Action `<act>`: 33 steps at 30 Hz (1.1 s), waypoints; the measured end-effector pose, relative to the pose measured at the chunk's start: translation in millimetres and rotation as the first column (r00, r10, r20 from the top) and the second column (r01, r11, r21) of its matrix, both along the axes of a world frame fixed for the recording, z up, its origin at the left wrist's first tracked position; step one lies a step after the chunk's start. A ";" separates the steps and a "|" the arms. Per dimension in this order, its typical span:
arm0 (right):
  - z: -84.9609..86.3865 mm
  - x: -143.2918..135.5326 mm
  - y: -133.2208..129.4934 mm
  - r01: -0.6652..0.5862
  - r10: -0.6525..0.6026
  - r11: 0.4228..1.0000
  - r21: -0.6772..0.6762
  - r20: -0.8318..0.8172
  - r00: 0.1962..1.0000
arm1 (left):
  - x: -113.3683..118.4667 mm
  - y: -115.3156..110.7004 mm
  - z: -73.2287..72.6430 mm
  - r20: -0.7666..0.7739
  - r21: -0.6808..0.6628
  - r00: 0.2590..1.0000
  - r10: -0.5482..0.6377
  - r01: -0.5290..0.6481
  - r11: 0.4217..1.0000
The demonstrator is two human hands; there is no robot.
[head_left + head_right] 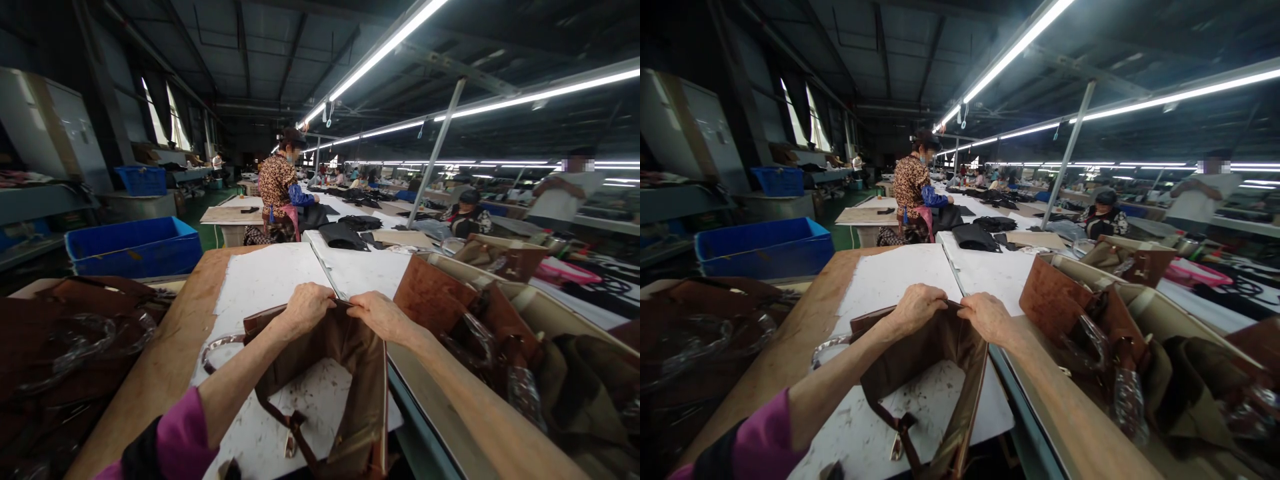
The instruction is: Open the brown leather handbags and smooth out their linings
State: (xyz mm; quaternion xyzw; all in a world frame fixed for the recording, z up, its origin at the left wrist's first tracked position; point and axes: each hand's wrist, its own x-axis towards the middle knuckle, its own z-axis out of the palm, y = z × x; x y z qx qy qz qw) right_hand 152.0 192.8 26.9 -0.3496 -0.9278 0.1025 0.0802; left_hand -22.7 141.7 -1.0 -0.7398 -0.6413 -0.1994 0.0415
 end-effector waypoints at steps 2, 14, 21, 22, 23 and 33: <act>0.8 -0.8 -1.1 0.013 -0.013 1.000 0.005 0.026 1.000 | 0.1 0.0 3.8 0.019 -0.012 1.000 -0.007 0.007 1.000; -4.7 -37.4 -9.0 0.108 -0.118 0.988 0.106 0.087 0.989 | 6.1 -7.7 15.8 0.074 -0.072 0.997 0.029 -0.024 0.997; -5.4 -36.9 -4.4 0.039 -0.048 0.995 0.091 0.100 0.994 | -23.2 -49.6 19.5 0.092 0.001 0.995 0.038 -0.039 0.999; -4.7 -37.3 -4.4 0.032 -0.041 0.996 0.084 0.099 0.994 | -26.8 -59.4 17.0 0.099 0.031 0.993 0.060 -0.064 0.997; -4.3 -37.9 -4.5 0.028 -0.035 0.997 0.077 0.097 0.995 | -29.5 -68.7 14.1 0.106 0.057 0.991 0.087 -0.094 0.994; -3.3 -38.1 -6.1 0.062 -0.070 0.994 0.089 0.090 0.994 | -14.5 -78.5 -2.8 -0.036 0.146 0.974 0.222 -0.214 0.966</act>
